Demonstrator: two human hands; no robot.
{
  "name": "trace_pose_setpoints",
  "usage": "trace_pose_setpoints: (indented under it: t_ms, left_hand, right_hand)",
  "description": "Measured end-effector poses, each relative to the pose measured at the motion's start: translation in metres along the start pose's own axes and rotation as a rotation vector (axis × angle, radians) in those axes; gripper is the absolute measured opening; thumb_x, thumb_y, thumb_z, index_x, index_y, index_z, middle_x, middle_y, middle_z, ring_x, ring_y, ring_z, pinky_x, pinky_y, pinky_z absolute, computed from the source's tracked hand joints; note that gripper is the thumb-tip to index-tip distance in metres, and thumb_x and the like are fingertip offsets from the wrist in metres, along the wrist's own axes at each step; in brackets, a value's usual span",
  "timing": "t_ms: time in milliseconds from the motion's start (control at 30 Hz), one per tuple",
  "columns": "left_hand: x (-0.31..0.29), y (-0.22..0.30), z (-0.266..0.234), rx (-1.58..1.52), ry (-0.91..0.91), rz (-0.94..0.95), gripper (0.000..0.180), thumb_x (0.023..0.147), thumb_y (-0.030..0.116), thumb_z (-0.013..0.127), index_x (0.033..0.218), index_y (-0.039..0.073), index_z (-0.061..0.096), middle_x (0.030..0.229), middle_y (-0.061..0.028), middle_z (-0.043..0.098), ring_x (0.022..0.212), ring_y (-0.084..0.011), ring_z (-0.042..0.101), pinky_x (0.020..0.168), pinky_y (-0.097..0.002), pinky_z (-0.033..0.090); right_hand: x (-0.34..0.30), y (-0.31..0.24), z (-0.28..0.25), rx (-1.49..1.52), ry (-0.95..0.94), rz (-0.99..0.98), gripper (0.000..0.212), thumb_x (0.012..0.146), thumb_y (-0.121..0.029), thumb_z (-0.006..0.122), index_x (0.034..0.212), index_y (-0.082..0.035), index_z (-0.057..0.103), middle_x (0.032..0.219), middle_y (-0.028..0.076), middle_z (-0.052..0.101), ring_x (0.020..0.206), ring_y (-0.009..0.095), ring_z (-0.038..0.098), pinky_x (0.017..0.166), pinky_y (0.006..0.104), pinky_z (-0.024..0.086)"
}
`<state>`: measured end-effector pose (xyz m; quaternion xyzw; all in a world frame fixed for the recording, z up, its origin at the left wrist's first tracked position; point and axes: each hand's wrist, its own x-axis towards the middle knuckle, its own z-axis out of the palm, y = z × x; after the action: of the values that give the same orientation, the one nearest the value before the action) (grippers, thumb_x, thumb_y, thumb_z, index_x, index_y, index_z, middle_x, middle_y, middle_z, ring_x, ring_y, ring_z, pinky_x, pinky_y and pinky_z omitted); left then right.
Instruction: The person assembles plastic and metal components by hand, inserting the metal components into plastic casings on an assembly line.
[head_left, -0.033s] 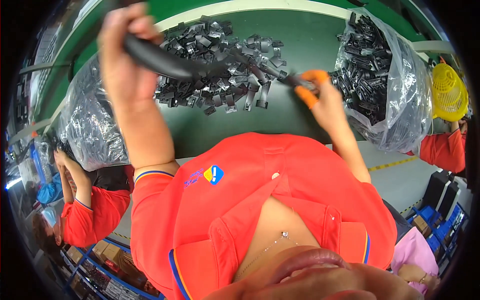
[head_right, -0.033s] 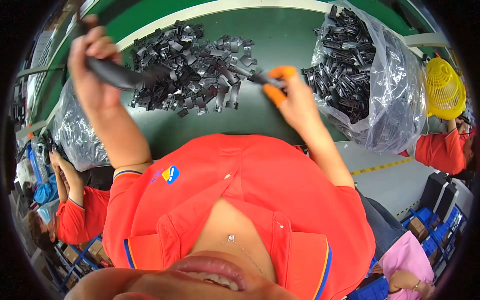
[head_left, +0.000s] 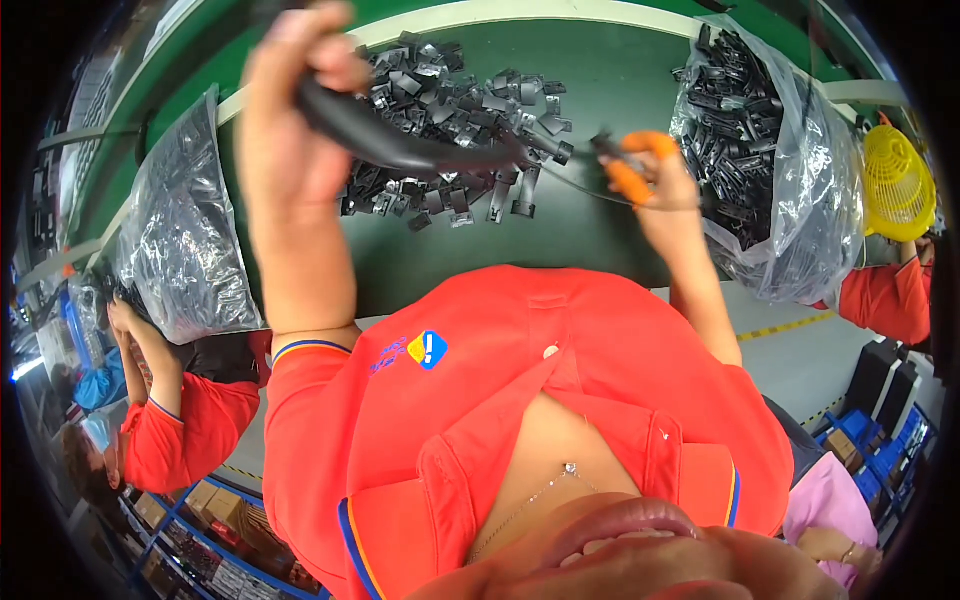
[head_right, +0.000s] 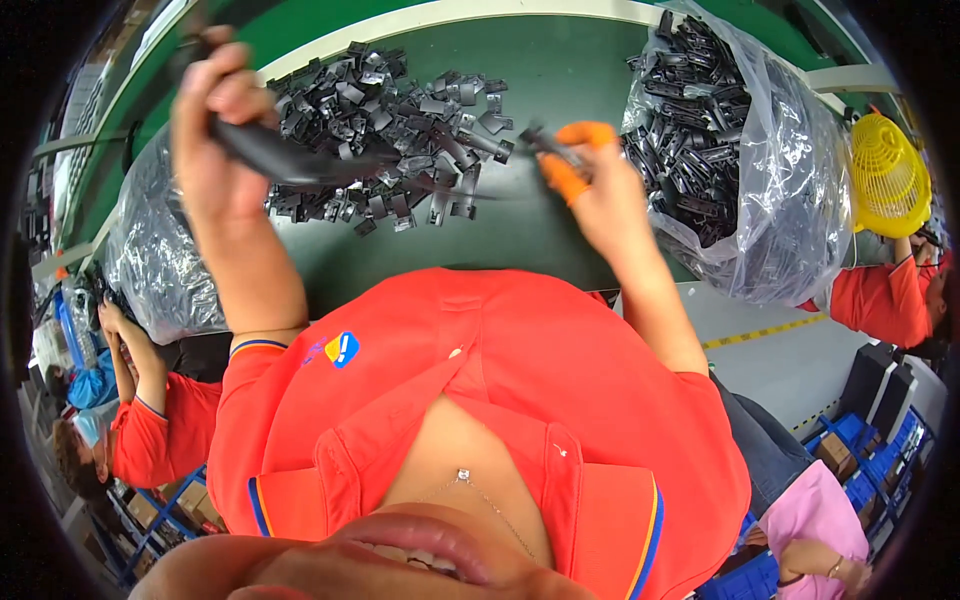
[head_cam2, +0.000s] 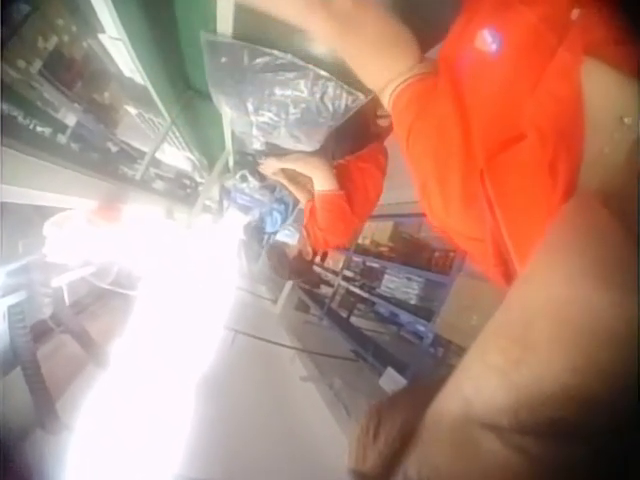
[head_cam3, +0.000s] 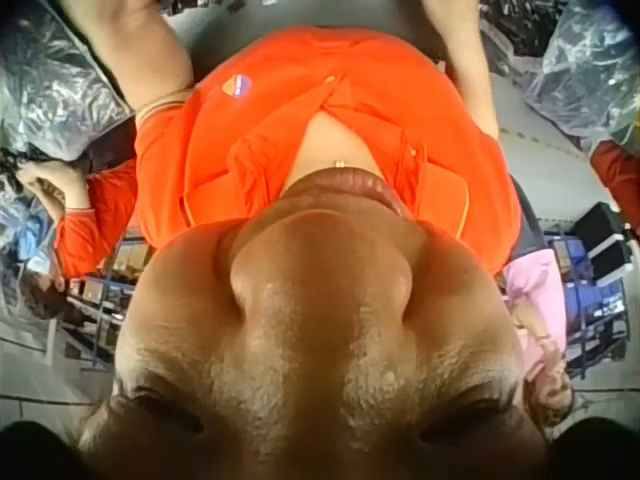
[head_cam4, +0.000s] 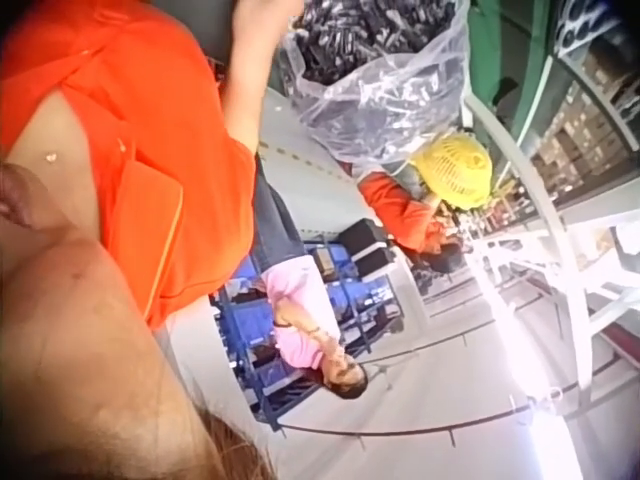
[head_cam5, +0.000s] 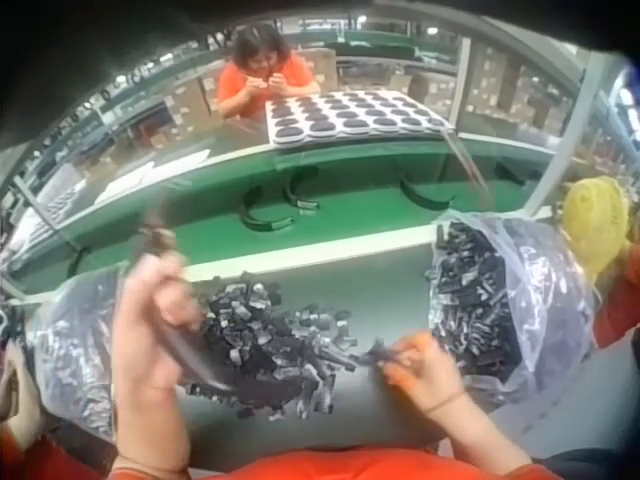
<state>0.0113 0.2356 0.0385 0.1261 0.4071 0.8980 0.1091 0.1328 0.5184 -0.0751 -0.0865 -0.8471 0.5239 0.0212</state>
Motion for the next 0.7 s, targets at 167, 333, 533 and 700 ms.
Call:
trace_pose_setpoints:
  t_ms: [167, 333, 533, 700]
  left_hand:
    - [-0.013, -0.069, 0.024, -0.162, -0.186, -0.366, 0.042, 0.093, 0.035, 0.043, 0.117, 0.0, 0.043, 0.074, -0.0016, 0.048, 0.064, -0.0104, 0.042, 0.061, -0.0224, 0.037]
    - [-0.019, -0.083, 0.035, 0.027, -0.144, -0.405, 0.037, 0.095, 0.029, 0.039, 0.117, -0.001, 0.045, 0.079, -0.0024, 0.05, 0.073, -0.0116, 0.047, 0.069, -0.0245, 0.04]
    - [-0.02, -0.095, 0.032, 0.097, -0.185, -0.387, 0.033, 0.092, 0.026, 0.046, 0.113, 0.001, 0.048, 0.095, -0.0066, 0.058, 0.093, -0.0145, 0.054, 0.086, -0.0293, 0.041]
    - [-0.017, -0.095, 0.032, 0.034, -0.19, -0.433, 0.033, 0.093, 0.027, 0.045, 0.113, 0.001, 0.049, 0.088, -0.0047, 0.056, 0.084, -0.0123, 0.051, 0.082, -0.0262, 0.039]
  right_hand:
    - [0.02, -0.033, -0.046, 0.418, 0.342, 0.032, 0.032, 0.083, -0.008, 0.06, 0.11, 0.002, 0.046, 0.069, 0.005, 0.056, 0.054, 0.009, 0.047, 0.05, 0.0195, 0.037]
    - [0.028, -0.049, -0.061, 0.61, 0.461, -0.128, 0.034, 0.085, -0.007, 0.055, 0.116, 0.003, 0.047, 0.072, 0.007, 0.056, 0.055, 0.009, 0.046, 0.051, 0.0195, 0.036]
    - [0.013, -0.078, -0.044, 0.637, 0.12, -0.133, 0.022, 0.082, -0.003, 0.056, 0.104, 0.002, 0.059, 0.076, 0.0, 0.054, 0.063, 0.007, 0.045, 0.059, 0.0184, 0.035]
    - [0.017, -0.069, -0.011, 0.634, -0.18, -0.145, 0.027, 0.09, -0.013, 0.05, 0.112, 0.004, 0.052, 0.089, 0.006, 0.055, 0.065, 0.008, 0.047, 0.059, 0.0226, 0.037]
